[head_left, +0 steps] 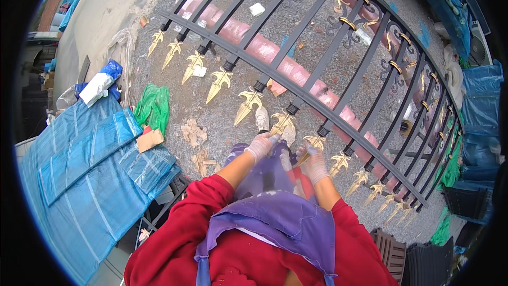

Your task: The person paints decorative metal gate sections with a brush, applying a copper-colored finish to the ornamental details. The person moves along the gate, painting different sections and flipping the gate over to access the other side.

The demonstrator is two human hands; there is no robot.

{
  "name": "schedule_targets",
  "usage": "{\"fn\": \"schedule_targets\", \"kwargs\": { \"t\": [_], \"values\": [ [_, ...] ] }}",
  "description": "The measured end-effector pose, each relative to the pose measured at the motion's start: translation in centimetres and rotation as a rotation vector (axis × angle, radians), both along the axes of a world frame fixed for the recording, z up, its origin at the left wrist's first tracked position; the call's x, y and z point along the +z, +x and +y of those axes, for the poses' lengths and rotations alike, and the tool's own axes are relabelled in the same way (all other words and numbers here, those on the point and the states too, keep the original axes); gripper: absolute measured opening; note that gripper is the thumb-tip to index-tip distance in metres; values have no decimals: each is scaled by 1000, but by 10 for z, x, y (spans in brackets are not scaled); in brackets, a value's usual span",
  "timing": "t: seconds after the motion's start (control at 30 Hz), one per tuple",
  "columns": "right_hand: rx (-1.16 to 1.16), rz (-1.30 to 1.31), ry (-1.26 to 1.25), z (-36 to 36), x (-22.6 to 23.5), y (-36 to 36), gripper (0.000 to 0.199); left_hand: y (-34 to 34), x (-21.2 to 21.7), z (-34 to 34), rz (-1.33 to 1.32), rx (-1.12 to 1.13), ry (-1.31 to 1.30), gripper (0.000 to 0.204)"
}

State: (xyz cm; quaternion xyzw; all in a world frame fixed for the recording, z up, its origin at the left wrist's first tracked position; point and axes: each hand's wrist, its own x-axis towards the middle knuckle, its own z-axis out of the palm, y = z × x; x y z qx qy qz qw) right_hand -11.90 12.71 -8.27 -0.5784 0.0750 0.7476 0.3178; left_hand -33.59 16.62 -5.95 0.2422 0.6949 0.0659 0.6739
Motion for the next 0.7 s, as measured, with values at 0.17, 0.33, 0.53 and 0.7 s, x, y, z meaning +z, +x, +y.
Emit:
{"fn": "schedule_targets", "kwargs": {
  "t": [0.17,0.33,0.53,0.7],
  "values": [
    [116,-10,81,4,-8,-5,34,-18,-39,-15,179,-129,278,30],
    [381,-145,555,-31,-83,16,35,-5,-10,5,362,-291,255,46],
    [458,-11,157,-42,-42,13,33,-34,-14,-40,346,-454,261,36],
    [440,-130,-8,-56,-23,2,36,-68,-50,-117,204,-327,115,28]
  ]
}}
